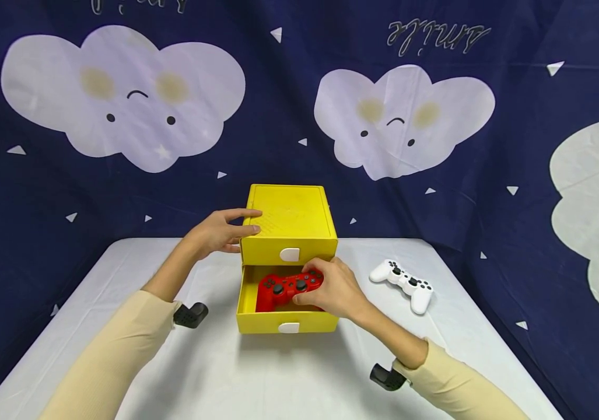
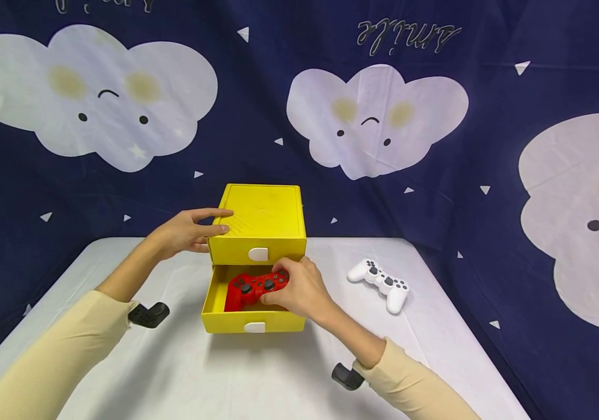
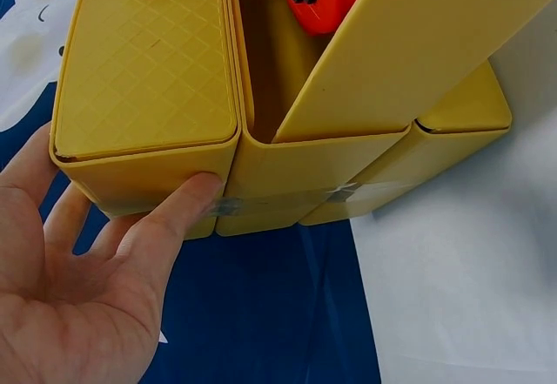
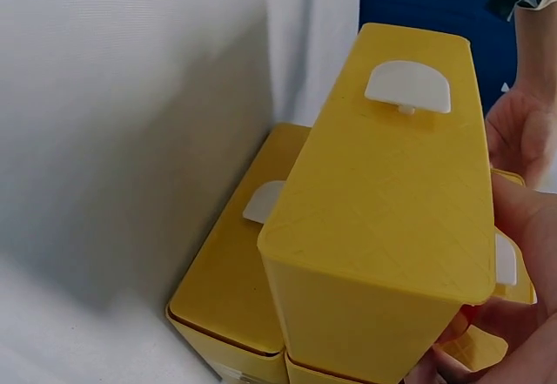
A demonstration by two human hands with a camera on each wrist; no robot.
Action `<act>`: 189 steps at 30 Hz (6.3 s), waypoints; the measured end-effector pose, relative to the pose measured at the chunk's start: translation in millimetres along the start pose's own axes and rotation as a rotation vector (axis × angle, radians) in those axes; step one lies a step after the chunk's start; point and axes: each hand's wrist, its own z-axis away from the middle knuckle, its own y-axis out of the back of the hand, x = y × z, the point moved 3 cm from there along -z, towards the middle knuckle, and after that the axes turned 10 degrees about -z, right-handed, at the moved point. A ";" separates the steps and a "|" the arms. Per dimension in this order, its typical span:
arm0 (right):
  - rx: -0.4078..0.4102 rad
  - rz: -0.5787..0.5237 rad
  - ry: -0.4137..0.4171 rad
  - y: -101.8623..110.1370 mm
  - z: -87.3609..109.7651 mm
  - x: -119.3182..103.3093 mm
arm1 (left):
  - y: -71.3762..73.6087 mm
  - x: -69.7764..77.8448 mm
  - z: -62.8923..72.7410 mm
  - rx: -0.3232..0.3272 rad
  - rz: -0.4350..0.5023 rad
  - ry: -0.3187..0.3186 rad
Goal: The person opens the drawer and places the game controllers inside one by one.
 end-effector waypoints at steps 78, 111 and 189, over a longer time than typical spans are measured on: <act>-0.109 0.054 0.050 -9.3 3.8 4.4 | -0.2 0.4 2.9 -0.007 0.025 0.008; -0.163 -0.036 -0.182 32.1 35.7 14.9 | 1.2 -0.7 3.5 -0.008 0.037 0.002; 0.121 -0.281 -0.220 22.8 6.0 43.6 | -1.9 1.2 4.6 -0.005 0.046 0.013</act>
